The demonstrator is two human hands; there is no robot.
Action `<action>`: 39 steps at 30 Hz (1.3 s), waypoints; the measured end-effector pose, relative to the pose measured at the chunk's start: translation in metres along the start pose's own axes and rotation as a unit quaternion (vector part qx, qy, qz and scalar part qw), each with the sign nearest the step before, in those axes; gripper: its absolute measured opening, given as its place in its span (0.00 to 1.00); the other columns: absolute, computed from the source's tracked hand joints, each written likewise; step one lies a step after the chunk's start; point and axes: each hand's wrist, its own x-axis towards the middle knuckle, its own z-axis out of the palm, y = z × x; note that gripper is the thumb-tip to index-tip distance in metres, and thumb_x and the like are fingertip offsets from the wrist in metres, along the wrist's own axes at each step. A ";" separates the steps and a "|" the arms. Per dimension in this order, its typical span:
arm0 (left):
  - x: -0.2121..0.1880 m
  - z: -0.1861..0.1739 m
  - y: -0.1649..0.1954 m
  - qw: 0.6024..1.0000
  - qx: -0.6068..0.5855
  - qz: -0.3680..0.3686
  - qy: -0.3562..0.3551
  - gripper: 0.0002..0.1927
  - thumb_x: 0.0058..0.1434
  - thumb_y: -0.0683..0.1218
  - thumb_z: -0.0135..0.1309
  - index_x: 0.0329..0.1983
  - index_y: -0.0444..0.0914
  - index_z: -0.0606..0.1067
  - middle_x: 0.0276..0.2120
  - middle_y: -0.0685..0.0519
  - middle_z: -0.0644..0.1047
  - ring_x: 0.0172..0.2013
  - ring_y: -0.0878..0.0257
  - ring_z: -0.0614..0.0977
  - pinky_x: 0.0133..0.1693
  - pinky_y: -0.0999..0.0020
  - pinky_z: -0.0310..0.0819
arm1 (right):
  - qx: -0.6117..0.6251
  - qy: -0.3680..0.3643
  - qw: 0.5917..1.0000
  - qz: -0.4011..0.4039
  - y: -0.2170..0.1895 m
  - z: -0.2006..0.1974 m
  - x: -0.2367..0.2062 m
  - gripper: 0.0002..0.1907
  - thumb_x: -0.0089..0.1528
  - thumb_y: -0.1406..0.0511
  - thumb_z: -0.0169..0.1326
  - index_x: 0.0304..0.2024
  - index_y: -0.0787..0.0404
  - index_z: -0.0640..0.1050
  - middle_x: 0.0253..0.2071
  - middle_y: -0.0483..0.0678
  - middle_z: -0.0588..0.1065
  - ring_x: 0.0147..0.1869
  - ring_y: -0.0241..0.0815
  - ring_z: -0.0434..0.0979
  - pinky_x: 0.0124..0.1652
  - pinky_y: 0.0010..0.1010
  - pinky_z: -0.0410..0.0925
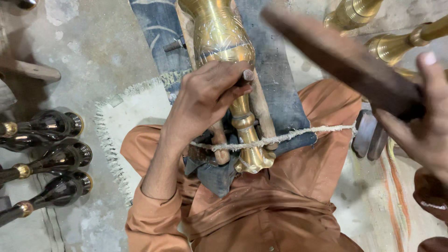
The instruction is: The person sits cross-legged with a brass vase held on a padded rest on their lap and engraves decorative patterns into its surface. They hold a small chisel against the brass with one hand and strike it with a wooden mallet in the other, repositioning the chisel repeatedly to work different areas of the vase.
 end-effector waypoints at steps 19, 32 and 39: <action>-0.041 0.055 0.012 0.960 0.020 -0.117 0.253 0.14 0.66 0.39 0.66 0.50 0.35 0.74 0.37 0.48 0.78 0.35 0.58 0.80 0.36 0.63 0.74 | -0.194 -0.077 0.945 -0.254 -0.098 -0.041 0.120 0.37 0.50 0.73 0.67 0.64 0.69 0.74 0.34 0.57 0.76 0.30 0.50 0.72 0.32 0.39 0.67; -0.060 0.084 0.008 0.924 -0.043 -0.159 0.345 0.08 0.64 0.34 0.59 0.43 0.33 0.74 0.32 0.53 0.79 0.28 0.68 0.79 0.33 0.69 0.74 | -0.124 -0.125 0.974 0.142 -0.108 -0.040 0.115 0.24 0.68 0.55 0.56 0.46 0.74 0.77 0.28 0.62 0.72 0.27 0.51 0.72 0.28 0.41 0.63; -0.044 0.061 0.014 0.950 0.036 -0.142 0.276 0.14 0.61 0.34 0.64 0.49 0.32 0.76 0.38 0.47 0.81 0.36 0.58 0.84 0.40 0.62 0.79 | -0.172 -0.050 0.952 -0.248 -0.092 -0.038 0.106 0.41 0.54 0.75 0.70 0.69 0.66 0.72 0.37 0.56 0.75 0.34 0.50 0.72 0.32 0.37 0.66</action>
